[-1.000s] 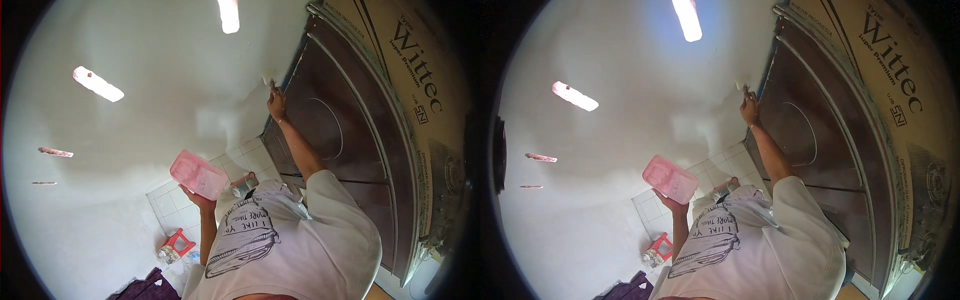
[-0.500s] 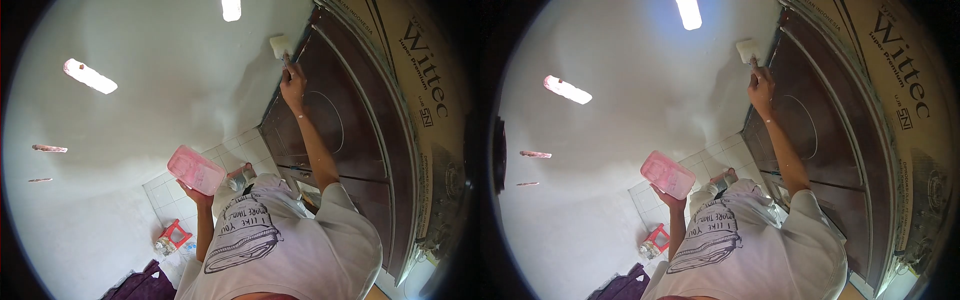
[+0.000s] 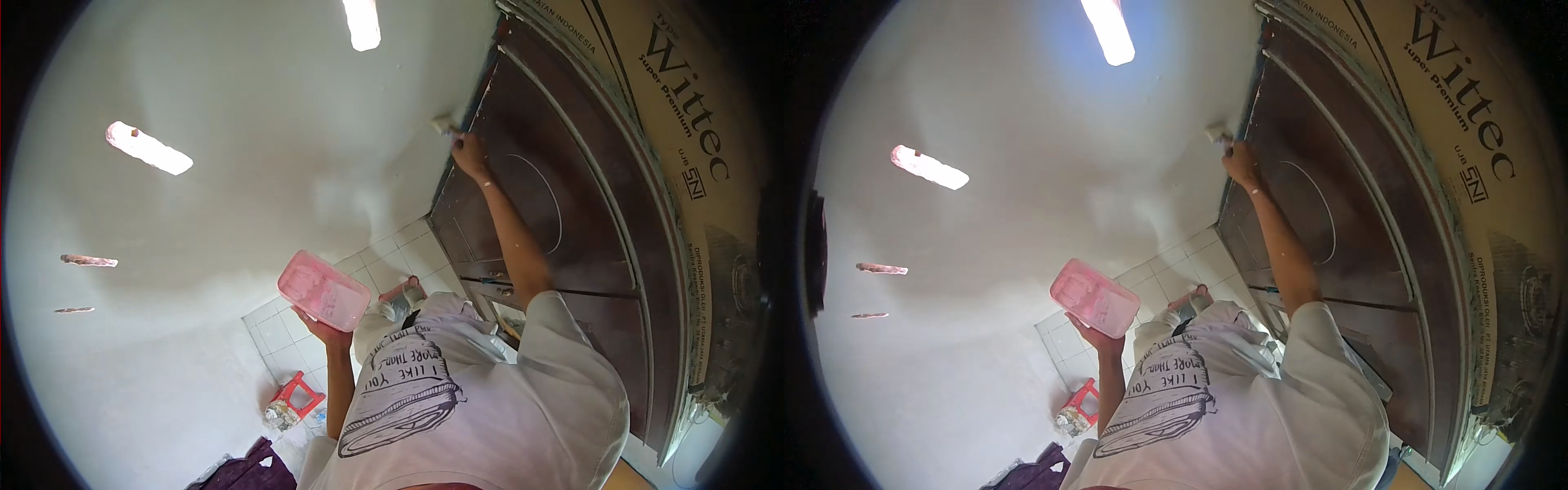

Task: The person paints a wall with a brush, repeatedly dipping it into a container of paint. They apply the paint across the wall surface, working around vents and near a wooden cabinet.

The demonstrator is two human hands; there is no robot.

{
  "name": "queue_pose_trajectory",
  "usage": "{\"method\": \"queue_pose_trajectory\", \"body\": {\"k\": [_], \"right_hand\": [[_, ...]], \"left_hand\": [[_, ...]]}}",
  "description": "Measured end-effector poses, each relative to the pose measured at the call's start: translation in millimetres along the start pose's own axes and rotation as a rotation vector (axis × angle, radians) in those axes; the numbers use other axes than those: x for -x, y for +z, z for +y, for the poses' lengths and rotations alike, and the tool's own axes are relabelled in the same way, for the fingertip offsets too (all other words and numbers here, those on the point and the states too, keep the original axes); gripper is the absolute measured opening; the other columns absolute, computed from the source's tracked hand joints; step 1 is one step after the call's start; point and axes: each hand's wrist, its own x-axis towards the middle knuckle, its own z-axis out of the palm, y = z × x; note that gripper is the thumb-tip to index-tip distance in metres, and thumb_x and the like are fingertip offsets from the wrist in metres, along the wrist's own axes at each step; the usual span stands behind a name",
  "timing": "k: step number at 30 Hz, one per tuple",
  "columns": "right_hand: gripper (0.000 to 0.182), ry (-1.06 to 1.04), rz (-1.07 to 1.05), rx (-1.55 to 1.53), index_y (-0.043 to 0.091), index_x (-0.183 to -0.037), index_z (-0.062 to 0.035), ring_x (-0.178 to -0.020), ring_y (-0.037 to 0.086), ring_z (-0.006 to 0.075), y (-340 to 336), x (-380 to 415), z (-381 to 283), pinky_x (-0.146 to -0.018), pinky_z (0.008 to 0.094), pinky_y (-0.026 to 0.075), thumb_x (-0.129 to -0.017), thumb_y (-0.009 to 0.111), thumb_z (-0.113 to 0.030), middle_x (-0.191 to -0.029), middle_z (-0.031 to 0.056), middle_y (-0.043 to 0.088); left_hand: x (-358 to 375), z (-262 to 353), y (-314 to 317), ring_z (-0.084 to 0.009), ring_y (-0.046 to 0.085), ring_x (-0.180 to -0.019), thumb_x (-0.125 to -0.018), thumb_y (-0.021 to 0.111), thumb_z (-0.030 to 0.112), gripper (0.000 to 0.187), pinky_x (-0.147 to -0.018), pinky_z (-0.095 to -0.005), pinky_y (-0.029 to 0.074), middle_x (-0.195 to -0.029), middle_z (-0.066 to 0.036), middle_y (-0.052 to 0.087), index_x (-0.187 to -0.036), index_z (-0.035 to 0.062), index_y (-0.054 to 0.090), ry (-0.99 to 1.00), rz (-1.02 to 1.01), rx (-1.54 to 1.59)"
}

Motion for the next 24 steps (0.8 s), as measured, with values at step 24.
{"method": "queue_pose_trajectory", "body": {"k": [24], "right_hand": [[0.029,-0.100,0.202,-0.026,0.071,-0.110,-0.0057,-0.098,0.065,0.0419,-106,-18,-60,-0.091,0.0487,0.050,-0.084,0.064,-0.016,-0.102,0.0241,0.069]], "left_hand": [[-14,-10,8,-0.0293,0.044,-0.136,-0.100,0.029,0.066,0.070,-0.112,-0.0479,0.039,-0.149,-0.005,0.044,-0.152,0.0184,0.033,-0.012,-0.144,-0.014]]}}
